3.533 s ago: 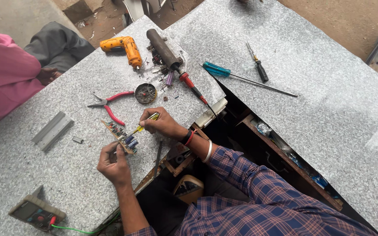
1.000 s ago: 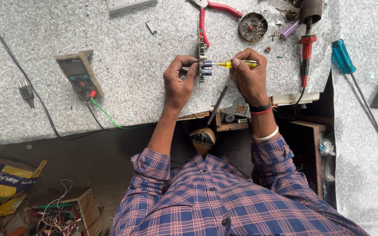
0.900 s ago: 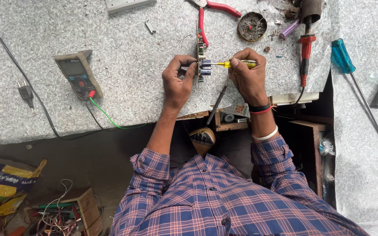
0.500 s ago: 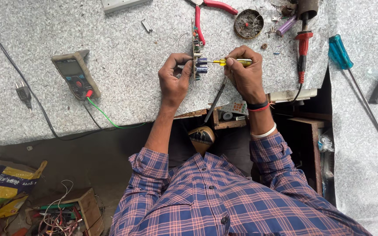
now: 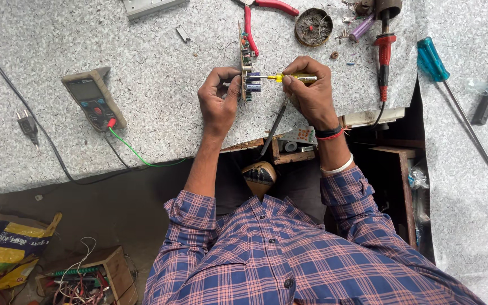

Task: The person holds a green circuit board, flips it over, and uses a yellow screwdriver to tighten or adjust components on the board. They repeatedly reposition the board and continue working on different areas with the screwdriver.

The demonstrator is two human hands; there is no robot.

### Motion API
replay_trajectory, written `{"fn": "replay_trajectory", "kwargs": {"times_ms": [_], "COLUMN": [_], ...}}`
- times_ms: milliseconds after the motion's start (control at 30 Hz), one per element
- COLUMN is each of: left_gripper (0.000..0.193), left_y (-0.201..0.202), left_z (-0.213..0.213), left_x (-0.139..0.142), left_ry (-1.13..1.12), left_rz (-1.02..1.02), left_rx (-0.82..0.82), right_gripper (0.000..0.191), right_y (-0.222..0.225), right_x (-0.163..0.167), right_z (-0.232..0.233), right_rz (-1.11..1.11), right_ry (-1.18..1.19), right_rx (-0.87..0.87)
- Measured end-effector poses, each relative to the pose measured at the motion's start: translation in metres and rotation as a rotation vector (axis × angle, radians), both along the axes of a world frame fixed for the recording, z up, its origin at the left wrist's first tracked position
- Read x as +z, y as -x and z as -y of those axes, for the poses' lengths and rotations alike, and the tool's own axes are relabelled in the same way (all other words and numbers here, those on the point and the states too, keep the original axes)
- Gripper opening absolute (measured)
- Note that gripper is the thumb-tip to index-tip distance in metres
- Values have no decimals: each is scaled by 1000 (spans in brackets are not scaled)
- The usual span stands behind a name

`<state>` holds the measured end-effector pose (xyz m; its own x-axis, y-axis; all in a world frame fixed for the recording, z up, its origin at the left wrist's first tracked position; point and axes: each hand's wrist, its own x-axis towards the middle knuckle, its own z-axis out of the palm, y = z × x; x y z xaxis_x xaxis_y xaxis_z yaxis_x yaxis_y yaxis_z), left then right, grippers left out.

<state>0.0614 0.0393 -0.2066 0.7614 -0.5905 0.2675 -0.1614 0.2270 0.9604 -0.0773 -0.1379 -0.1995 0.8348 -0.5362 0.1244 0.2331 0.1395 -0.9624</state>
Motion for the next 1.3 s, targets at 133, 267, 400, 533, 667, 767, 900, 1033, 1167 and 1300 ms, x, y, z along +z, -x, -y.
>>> {"fn": "replay_trajectory", "kwargs": {"times_ms": [133, 267, 400, 533, 667, 767, 900, 1033, 1167, 1300], "left_gripper": [10, 8, 8, 10, 11, 11, 9, 7, 5, 3], "left_y": [0, -2, -8, -22, -27, -28, -25, -20, -18, -16], "left_z": [0, -2, -8, -16, -21, -24, -25, -25, -25, -26], "left_x": [0, -7, -18, -28, -35, -34, -26, -19, -16, -14], "left_ry": [4, -44, -146, -102, -94, -66, -117, -125, -94, -61], "left_rz": [18, 32, 159, 172, 105, 117, 85, 83, 32, 8], "left_rx": [-5, 12, 90, 41, 44, 42, 30, 25, 10, -34], "right_gripper": [7, 6, 8, 18, 18, 16, 16, 18, 24, 28], "right_y": [-1, 0, -4, -10, -12, -7, -1, 1, -1, -1], "right_x": [-1, -8, -17, -17, -6, 4, 14, 18, 16, 13], "right_z": [2, 3, 3, 6, 2, -5, -4, 2, 5, 9], "right_rz": [42, -10, -52, -130, 25, 37, 88, 29, 49, 77], "right_ry": [-25, 24, 85, 130, 324, 252, 413, 566, 845, 1018], "right_rx": [36, 31, -8, 33, 44, 48, 38, 59, 69, 79]}}
